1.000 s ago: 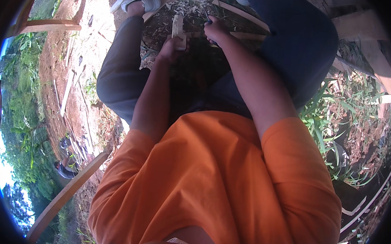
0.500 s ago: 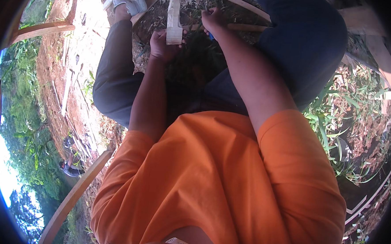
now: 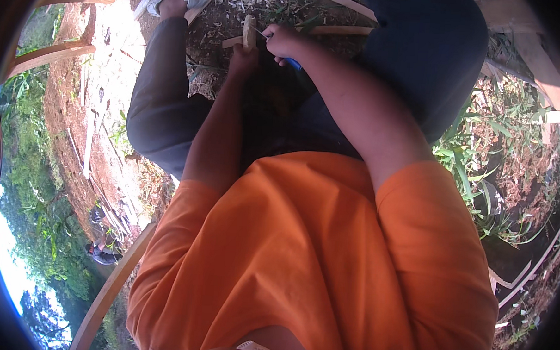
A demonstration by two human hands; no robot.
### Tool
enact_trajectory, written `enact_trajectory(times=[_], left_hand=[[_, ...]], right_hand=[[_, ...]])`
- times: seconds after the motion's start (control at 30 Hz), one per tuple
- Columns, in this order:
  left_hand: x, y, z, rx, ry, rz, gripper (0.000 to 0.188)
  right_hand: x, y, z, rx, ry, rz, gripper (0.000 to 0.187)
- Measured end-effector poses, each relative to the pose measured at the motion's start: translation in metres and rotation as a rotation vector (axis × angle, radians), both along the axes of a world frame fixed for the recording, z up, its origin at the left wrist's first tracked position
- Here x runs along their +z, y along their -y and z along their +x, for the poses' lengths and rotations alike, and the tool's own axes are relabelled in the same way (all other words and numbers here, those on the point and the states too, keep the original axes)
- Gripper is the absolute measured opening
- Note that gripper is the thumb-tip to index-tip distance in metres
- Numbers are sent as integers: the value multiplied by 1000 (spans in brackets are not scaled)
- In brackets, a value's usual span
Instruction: The person sits cross-legged on the ground and uses a knife to carve a small piece of wood. They hold the wood with their left hand and carefully shave off thin layers with the knife in their right hand, occasionally rotating the wood to work on different sides.
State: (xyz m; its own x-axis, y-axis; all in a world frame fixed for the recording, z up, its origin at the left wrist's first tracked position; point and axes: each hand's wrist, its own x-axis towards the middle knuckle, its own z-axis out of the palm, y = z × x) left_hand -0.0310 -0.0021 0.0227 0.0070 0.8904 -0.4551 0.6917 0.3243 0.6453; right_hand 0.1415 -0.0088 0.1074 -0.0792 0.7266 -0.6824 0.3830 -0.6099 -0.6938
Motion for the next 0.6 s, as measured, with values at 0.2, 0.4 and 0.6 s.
enact_trajectory(times=[0.2,0.4,0.6], left_hand=[[8,8,7,-25,11,85,54],[2,10,3,-68,27,140,51],[9,13,10,-71,18,129,50]], right_hand=[[7,-4,-4,72,61,-31,41],[15,-6,-10,98,145,0,45],[24,-13,-13,161,198,0,49]])
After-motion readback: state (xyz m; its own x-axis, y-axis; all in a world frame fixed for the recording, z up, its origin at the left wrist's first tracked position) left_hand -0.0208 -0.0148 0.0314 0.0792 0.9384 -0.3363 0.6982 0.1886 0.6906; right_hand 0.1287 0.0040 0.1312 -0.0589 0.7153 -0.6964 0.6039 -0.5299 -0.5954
